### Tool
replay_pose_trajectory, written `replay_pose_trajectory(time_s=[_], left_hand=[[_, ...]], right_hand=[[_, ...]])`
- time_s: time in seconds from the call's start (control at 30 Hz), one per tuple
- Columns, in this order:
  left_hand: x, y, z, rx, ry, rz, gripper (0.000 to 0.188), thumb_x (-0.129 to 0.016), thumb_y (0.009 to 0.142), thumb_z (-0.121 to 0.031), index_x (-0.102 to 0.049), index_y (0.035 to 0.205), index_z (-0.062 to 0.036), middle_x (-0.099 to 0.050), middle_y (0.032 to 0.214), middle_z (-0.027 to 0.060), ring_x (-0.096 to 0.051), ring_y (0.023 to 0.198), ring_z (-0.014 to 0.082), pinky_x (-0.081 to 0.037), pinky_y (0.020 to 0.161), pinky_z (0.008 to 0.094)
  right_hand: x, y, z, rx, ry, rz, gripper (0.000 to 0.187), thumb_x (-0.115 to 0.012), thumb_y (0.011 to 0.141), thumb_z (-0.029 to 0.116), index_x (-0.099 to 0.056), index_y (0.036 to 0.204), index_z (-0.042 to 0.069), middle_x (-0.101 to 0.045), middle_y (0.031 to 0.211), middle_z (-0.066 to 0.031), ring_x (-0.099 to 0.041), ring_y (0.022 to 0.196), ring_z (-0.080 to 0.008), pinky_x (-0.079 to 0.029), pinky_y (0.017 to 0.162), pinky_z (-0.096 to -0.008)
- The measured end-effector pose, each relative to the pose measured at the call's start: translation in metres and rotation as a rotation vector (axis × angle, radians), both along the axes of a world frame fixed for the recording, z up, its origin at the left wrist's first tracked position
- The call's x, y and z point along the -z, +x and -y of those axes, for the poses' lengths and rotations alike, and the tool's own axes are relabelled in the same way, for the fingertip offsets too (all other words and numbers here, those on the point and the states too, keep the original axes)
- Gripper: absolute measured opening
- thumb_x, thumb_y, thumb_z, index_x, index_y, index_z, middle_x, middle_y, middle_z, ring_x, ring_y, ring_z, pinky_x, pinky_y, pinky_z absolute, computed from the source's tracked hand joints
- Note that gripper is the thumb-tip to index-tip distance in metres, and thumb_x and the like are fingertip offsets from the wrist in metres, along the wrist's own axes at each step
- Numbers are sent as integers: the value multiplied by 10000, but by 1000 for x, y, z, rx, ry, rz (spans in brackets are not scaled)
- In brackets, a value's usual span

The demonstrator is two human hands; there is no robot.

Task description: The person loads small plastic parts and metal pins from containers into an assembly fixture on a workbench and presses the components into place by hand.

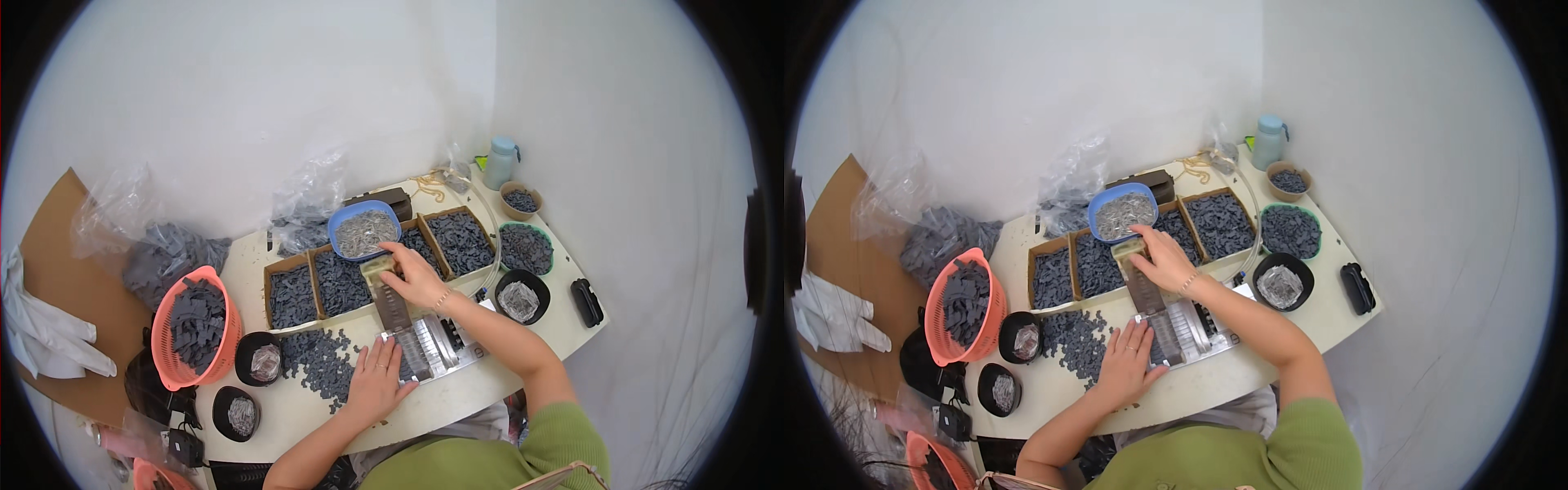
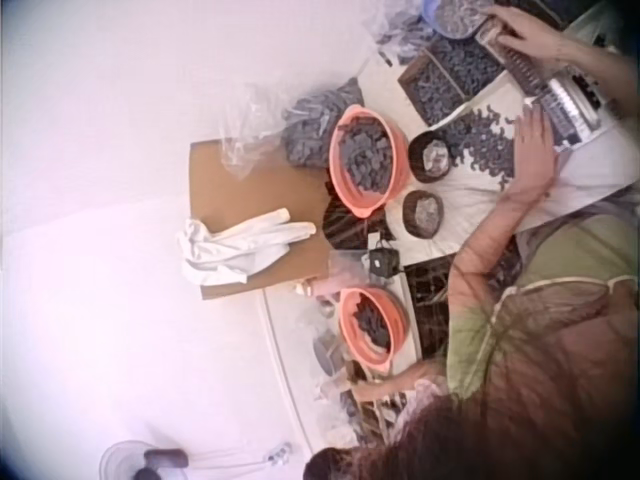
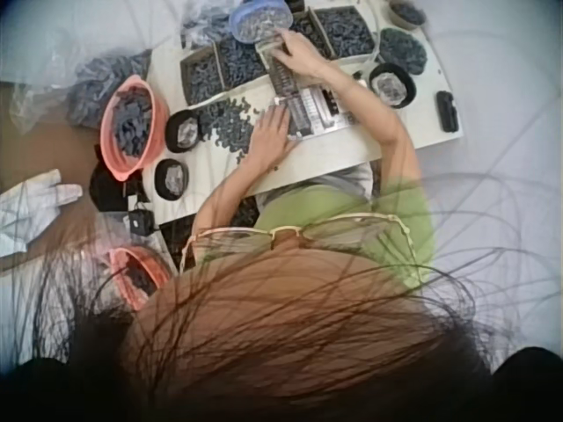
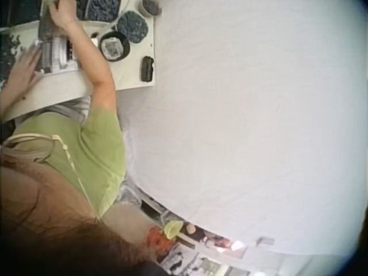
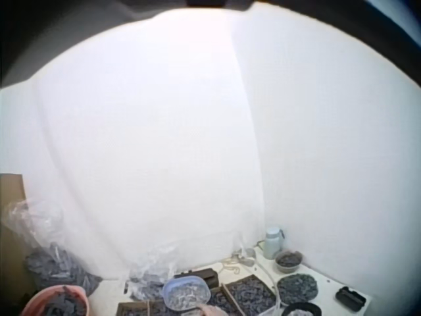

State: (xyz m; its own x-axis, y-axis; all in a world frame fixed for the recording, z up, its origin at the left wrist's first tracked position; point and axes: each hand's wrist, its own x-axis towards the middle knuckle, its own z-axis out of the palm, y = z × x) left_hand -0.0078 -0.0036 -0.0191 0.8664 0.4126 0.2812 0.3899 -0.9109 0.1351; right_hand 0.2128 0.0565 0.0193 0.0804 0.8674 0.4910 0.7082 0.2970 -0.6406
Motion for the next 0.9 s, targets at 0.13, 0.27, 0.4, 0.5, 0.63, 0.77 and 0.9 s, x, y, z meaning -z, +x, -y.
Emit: replay_pose_trajectory(time_s=[0.13, 0.27, 0.4, 0.5, 0.63, 0.77, 0.9], left_hand=[[-9, -9, -11, -112, -127, 123, 586, -615, 839, -357, -476, 1255, 32, -457, 1328, 206, -378, 1278, 382, -259, 1069, 503], [-16, -30, -21, -204, -213, 283, 423, -616, 840, -214, -520, 1190, 3, -482, 1271, 186, -398, 1252, 370, -271, 1048, 490], [-18, -33, -25, -193, -184, 325, 387, -637, 824, -181, -553, 1161, -12, -480, 1270, 163, -405, 1248, 360, -278, 1041, 482], [-20, -29, -24, -192, -197, 321, 372, -644, 818, -172, -569, 1149, -21, -481, 1270, 161, -405, 1248, 360, -278, 1040, 484], [-20, -28, -23, -177, -181, 301, 361, -640, 825, -176, -576, 1148, -29, -479, 1274, 159, -400, 1251, 366, -272, 1043, 491], [-13, -31, -18, -173, -179, 251, 345, -629, 836, -173, -580, 1149, -37, -484, 1280, 154, -393, 1262, 359, -259, 1051, 499], [-9, -32, -10, -162, -155, 244, 325, -624, 834, -156, -593, 1132, -31, -527, 1241, 147, -430, 1239, 346, -294, 1035, 486]], right_hand=[[-31, -13, 71, -89, 349, 322, 372, -649, 794, 171, -572, 1149, 91, -574, 851, -77, -533, 812, -246, -419, 726, -357], [10, -20, 141, -315, 481, 738, 287, -619, 762, 181, -627, 1043, 119, -621, 989, -54, -569, 973, -197, -470, 804, -322], [24, -36, 173, -306, 237, 784, 361, -626, 793, 256, -588, 1106, 80, -620, 1104, -117, -569, 1057, -211, -472, 853, -313], [23, -45, 178, -340, 135, 765, 443, -600, 839, 326, -544, 1153, 18, -610, 1081, -181, -560, 1059, -269, -461, 907, -348], [31, -56, 178, -322, 165, 799, 476, -592, 809, 298, -522, 1169, -6, -595, 1033, -238, -559, 1026, -320, -429, 953, -354], [28, -54, 174, -273, 263, 919, 370, -584, 761, 177, -560, 1105, 42, -610, 967, -174, -567, 994, -272, -456, 909, -334], [22, -37, 161, -308, 359, 752, 274, -576, 768, 122, -615, 1039, 140, -636, 909, -29, -580, 963, -159, -479, 814, -279]])
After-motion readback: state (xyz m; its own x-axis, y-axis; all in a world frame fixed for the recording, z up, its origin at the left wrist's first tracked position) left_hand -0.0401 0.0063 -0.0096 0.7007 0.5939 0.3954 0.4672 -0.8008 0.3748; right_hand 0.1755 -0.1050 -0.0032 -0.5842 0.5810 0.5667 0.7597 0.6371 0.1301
